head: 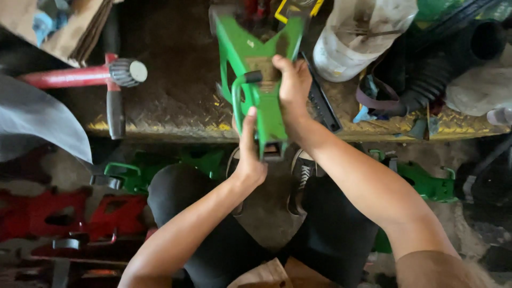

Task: Cleaning and reassembling a mechanical jack stand.

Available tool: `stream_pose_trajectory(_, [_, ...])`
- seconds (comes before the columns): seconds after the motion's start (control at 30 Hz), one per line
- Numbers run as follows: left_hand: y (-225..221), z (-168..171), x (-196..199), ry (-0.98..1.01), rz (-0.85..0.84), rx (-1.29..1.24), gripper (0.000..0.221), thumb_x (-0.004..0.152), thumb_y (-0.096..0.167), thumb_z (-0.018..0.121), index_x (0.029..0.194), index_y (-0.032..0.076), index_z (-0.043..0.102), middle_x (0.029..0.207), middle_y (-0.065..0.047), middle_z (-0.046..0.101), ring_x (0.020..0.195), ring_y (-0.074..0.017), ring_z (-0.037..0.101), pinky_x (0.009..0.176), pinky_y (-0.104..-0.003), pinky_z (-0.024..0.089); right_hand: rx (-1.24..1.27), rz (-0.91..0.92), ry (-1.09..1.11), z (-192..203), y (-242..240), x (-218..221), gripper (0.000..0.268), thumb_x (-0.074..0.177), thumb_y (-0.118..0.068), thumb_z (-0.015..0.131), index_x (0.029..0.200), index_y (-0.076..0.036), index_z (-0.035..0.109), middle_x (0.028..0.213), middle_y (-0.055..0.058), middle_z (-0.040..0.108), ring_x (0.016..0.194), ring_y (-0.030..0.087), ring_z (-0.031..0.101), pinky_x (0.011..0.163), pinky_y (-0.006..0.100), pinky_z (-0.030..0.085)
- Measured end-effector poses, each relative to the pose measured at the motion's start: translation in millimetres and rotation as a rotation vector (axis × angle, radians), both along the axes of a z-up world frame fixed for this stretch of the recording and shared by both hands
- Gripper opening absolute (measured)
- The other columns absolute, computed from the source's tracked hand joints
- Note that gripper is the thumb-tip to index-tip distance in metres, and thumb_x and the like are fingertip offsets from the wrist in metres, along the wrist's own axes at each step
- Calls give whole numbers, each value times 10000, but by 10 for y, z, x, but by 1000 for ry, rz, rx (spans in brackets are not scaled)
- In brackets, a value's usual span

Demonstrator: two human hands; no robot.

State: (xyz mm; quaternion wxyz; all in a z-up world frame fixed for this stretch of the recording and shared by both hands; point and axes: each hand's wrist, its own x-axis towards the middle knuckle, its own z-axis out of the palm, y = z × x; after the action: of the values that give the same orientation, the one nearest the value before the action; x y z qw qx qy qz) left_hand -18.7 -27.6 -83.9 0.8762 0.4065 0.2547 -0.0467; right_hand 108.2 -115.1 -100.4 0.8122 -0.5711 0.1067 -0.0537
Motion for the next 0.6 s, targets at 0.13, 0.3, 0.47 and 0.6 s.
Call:
stream_pose_trajectory(0.13, [-1,155,-115,-210,30,194,1189,922,457,731,1663,153,-147,1597,-149,270,1417,-247,407,1138,-416,426,276,198,19,79,-47,28,416,914,-388,636,1075,-5,613,937,137,658,768,248,681,718,416,579])
stream_pose_trajectory(0.3, [-77,437,-193,-476,29,383,1408,878,236,821,1557,81,-403,1516,-244,456,1310,-290,544,1144,-408,460,509,341,46,172,-137,40,526,949,-451,557,1180,13,648,1021,151,703,876,273,699,828,423,572])
stream_pose_trajectory(0.47, [-24,446,-129,-614,92,466,1444,913,260,842,1552,-9,-425,1473,-205,547,1333,-266,566,1209,-386,448,582,364,53,-36,-272,76,560,953,-465,503,1192,18,655,1026,154,722,891,271,707,837,397,581])
stream_pose_trajectory(0.6, [51,360,4,-519,-63,438,1459,856,308,847,1523,-40,-404,1446,-212,554,1299,-254,588,1150,-362,456,397,222,-60,-960,-585,434,419,1066,-372,498,1212,1,617,1058,136,678,945,244,681,854,396,566])
